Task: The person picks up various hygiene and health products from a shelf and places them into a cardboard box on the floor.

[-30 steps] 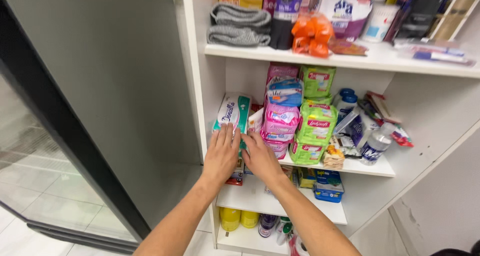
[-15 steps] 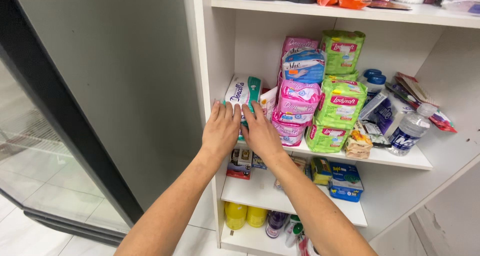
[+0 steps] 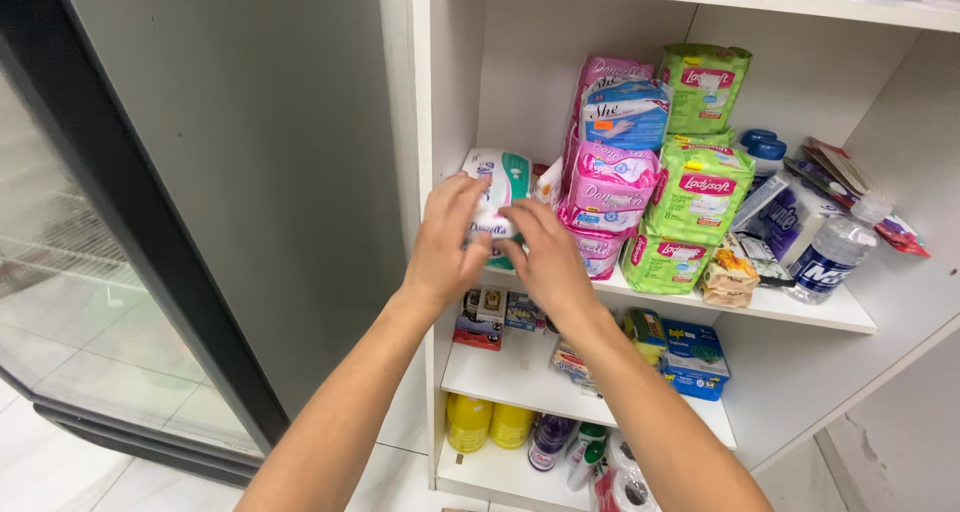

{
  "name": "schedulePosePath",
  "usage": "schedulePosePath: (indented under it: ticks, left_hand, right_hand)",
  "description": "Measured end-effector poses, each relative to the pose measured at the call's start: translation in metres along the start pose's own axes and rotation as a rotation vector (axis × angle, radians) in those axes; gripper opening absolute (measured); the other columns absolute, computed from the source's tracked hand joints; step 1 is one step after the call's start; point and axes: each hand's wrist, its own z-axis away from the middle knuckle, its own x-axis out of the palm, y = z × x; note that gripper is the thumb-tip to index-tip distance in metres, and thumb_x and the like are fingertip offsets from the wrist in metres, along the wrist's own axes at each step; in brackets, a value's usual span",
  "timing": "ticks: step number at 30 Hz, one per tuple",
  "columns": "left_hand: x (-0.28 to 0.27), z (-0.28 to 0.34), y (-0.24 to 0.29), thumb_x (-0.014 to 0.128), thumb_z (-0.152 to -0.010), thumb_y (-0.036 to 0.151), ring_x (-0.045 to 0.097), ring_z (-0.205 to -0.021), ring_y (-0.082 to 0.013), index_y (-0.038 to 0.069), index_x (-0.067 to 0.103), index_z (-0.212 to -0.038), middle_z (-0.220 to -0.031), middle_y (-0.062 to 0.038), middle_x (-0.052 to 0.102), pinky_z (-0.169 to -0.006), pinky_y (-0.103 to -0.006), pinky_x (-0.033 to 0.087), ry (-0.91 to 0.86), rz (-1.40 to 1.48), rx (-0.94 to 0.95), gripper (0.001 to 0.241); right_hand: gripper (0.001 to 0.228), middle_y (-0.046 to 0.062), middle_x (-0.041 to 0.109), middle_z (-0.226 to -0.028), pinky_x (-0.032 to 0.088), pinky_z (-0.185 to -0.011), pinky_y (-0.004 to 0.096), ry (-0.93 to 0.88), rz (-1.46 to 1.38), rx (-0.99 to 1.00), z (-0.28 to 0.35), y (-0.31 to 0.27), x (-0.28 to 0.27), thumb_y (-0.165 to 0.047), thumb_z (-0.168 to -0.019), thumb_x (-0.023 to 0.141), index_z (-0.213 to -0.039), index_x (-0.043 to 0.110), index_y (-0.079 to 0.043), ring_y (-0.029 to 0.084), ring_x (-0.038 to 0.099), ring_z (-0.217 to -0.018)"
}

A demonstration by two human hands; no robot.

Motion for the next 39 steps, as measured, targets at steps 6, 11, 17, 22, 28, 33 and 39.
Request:
schedulePosePath:
  ticks: [6,11,17,22,28,33,39]
  left_hand:
    - [-0.012,-0.001,0.012,0.029,-0.105,0.055,0.054,-0.148,-0.0362,0.011,0.065,-0.149,-0.140,-0.014,0.068,-0.128,-0.0543,0.037,0.077,0.407,-0.267,0.071]
    - [-0.030,-0.003,0.035,0.023,-0.112,0.049,0.055,-0.149,-0.0358,0.010,0.067,-0.146,-0.143,-0.016,0.070,-0.129,-0.0518,0.039,0.117,0.556,-0.337,0.068]
    - [-0.015,0.007,0.046,0.034,-0.111,0.041,0.061,-0.142,-0.0288,0.006,0.078,-0.130,-0.134,-0.012,0.077,-0.124,-0.0489,0.043,0.367,0.889,-0.879,0.060]
    - [-0.052,-0.024,0.097,0.059,-0.102,0.031,0.064,-0.124,-0.0109,0.010,0.076,-0.120,-0.126,-0.001,0.073,-0.102,-0.0362,0.053,0.605,1.045,-1.447,0.033]
    - [-0.082,-0.035,0.118,0.063,-0.087,0.051,0.067,-0.133,-0.0280,0.025,0.049,-0.153,-0.176,0.001,0.044,-0.094,-0.0497,0.053,0.291,1.177,-1.713,0.073]
    - [-0.119,-0.071,0.157,0.066,-0.093,0.036,0.067,-0.116,-0.0238,0.026,0.055,-0.152,-0.135,-0.007,0.074,-0.091,-0.0484,0.054,0.008,1.087,-1.787,0.061]
    - [-0.133,-0.080,0.223,0.071,-0.095,0.016,0.071,-0.100,-0.0274,0.017,0.067,-0.140,-0.107,-0.013,0.077,-0.068,-0.0446,0.057,0.027,1.086,-1.784,0.046]
  right_hand:
    - [0.040,0.018,0.066,-0.143,0.057,-0.108,0.053,-0.003,0.002,-0.057,0.030,-0.012,-0.006,-0.016,-0.104,0.071,-0.143,0.068,-0.008,0.041,0.065,-0.135]
    - [0.039,0.017,0.067,-0.143,0.058,-0.109,0.050,0.048,0.026,-0.089,0.038,-0.014,-0.016,-0.015,-0.105,0.072,-0.143,0.069,-0.009,0.038,0.065,-0.136]
    - [0.034,0.016,0.067,-0.141,0.056,-0.113,0.047,0.037,0.014,-0.105,0.057,-0.032,-0.046,-0.014,-0.104,0.069,-0.138,0.071,-0.010,0.034,0.065,-0.135]
    - [0.039,0.016,0.060,-0.155,0.050,-0.118,0.047,0.078,-0.142,-0.101,0.104,-0.038,-0.080,-0.003,-0.100,0.072,-0.139,0.069,-0.007,0.035,0.062,-0.139]
    - [0.037,0.018,0.051,-0.163,0.050,-0.121,0.050,-0.007,-0.356,0.034,0.153,-0.058,-0.148,-0.003,-0.103,0.065,-0.138,0.073,-0.012,0.039,0.054,-0.151]
    - [0.032,0.012,0.049,-0.168,0.059,-0.102,0.043,-0.019,-0.510,0.371,0.175,-0.075,-0.212,-0.004,-0.100,0.061,-0.123,0.080,-0.016,0.032,0.047,-0.157]
    - [0.062,0.014,0.044,-0.174,0.043,-0.112,0.049,0.544,-1.121,1.081,0.181,-0.102,-0.260,-0.012,-0.101,0.052,-0.162,0.047,-0.015,0.032,0.049,-0.151]
